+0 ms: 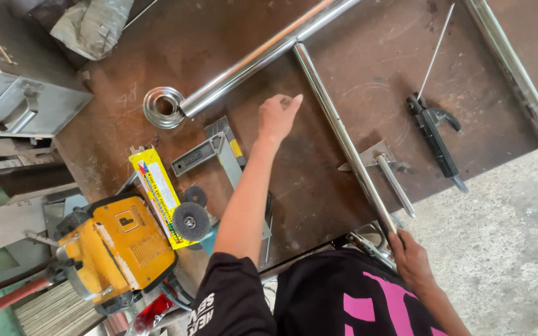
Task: The person positions stainless steel tubes and a curved handle piece on a steel workbench, aligns them against a try square and a metal bracket, then tack welds the joints with an arc welder, producing sparks. They reposition the frame and weld additional joints along the tubes.
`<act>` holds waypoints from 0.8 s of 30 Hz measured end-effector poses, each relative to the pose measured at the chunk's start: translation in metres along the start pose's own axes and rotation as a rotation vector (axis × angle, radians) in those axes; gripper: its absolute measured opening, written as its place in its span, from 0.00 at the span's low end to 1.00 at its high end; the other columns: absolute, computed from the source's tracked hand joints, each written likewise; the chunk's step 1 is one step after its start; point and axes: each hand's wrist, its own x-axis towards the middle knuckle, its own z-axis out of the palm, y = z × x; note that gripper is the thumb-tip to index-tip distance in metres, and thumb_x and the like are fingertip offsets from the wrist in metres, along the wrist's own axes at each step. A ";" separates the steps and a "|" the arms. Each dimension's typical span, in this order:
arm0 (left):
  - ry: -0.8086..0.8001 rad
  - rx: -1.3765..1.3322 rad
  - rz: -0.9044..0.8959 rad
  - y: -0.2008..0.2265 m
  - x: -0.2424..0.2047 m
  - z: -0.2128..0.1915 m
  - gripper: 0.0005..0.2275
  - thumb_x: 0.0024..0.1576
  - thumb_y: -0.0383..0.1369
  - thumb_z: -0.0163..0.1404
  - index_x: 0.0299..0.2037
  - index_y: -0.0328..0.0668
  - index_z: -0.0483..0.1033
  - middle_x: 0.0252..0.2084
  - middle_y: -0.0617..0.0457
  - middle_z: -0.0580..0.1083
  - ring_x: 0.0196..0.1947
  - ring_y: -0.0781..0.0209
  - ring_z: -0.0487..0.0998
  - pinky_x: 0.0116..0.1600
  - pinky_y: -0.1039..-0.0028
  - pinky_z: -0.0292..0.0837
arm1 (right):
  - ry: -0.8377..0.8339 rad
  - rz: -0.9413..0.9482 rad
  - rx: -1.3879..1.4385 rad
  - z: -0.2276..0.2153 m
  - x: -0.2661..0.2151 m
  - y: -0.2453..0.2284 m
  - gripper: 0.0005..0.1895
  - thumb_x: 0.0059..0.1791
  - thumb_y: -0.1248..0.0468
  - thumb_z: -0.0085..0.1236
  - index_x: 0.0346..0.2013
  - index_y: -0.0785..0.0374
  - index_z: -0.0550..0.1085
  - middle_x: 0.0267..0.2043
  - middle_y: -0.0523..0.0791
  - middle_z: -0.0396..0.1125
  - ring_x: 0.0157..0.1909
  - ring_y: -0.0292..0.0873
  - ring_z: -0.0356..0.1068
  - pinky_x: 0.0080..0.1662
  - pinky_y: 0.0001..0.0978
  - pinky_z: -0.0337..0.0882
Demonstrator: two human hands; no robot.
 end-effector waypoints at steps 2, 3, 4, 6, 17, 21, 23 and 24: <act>0.048 -0.020 0.013 0.004 0.018 0.019 0.24 0.55 0.51 0.50 0.44 0.33 0.82 0.43 0.45 0.82 0.44 0.53 0.83 0.53 0.69 0.77 | -0.024 0.026 0.051 -0.003 0.003 -0.005 0.18 0.58 0.54 0.42 0.41 0.65 0.74 0.23 0.48 0.68 0.25 0.43 0.68 0.30 0.35 0.69; 0.093 -0.039 0.029 0.005 0.026 0.031 0.25 0.53 0.53 0.50 0.41 0.34 0.82 0.41 0.47 0.83 0.43 0.53 0.83 0.52 0.69 0.76 | -0.045 0.055 0.105 -0.004 0.003 -0.007 0.18 0.58 0.55 0.43 0.38 0.66 0.74 0.23 0.48 0.68 0.26 0.43 0.68 0.32 0.35 0.69; 0.086 -0.039 0.027 0.006 0.035 0.037 0.25 0.53 0.53 0.50 0.41 0.34 0.82 0.41 0.47 0.83 0.43 0.53 0.83 0.52 0.69 0.76 | -0.045 0.062 0.105 -0.004 0.011 0.003 0.18 0.58 0.55 0.43 0.38 0.66 0.74 0.23 0.48 0.68 0.26 0.43 0.68 0.32 0.35 0.69; 0.343 0.217 0.087 0.006 0.051 0.048 0.23 0.55 0.54 0.50 0.36 0.39 0.81 0.40 0.43 0.75 0.46 0.50 0.75 0.74 0.55 0.51 | -0.119 0.077 0.151 -0.003 0.024 0.023 0.24 0.58 0.50 0.40 0.33 0.64 0.75 0.25 0.48 0.70 0.27 0.43 0.70 0.32 0.36 0.70; 0.541 0.444 0.201 -0.015 0.087 0.010 0.09 0.52 0.38 0.60 0.37 0.43 0.81 0.67 0.42 0.63 0.72 0.41 0.57 0.74 0.44 0.41 | -0.303 0.232 0.352 -0.039 0.012 0.021 0.32 0.56 0.46 0.36 0.38 0.72 0.79 0.17 0.52 0.66 0.17 0.49 0.66 0.23 0.40 0.64; 0.463 0.388 0.243 -0.033 0.088 0.003 0.05 0.54 0.33 0.59 0.32 0.42 0.79 0.70 0.48 0.63 0.73 0.48 0.59 0.76 0.48 0.44 | -0.391 0.213 0.431 -0.049 0.011 0.039 0.38 0.55 0.40 0.34 0.34 0.73 0.78 0.15 0.51 0.64 0.14 0.50 0.63 0.21 0.44 0.64; 0.432 0.370 0.222 -0.033 0.087 -0.002 0.05 0.55 0.33 0.58 0.31 0.42 0.79 0.71 0.47 0.62 0.74 0.47 0.57 0.76 0.47 0.43 | -0.456 0.085 0.481 -0.048 0.015 0.043 0.39 0.55 0.40 0.31 0.32 0.72 0.78 0.13 0.49 0.64 0.12 0.47 0.63 0.18 0.41 0.65; 0.400 0.349 0.204 -0.031 0.088 -0.004 0.05 0.56 0.33 0.58 0.30 0.43 0.79 0.72 0.46 0.61 0.74 0.47 0.55 0.77 0.46 0.41 | -0.517 -0.046 0.529 -0.049 0.017 0.045 0.40 0.56 0.40 0.29 0.31 0.71 0.79 0.12 0.47 0.64 0.10 0.45 0.64 0.15 0.38 0.66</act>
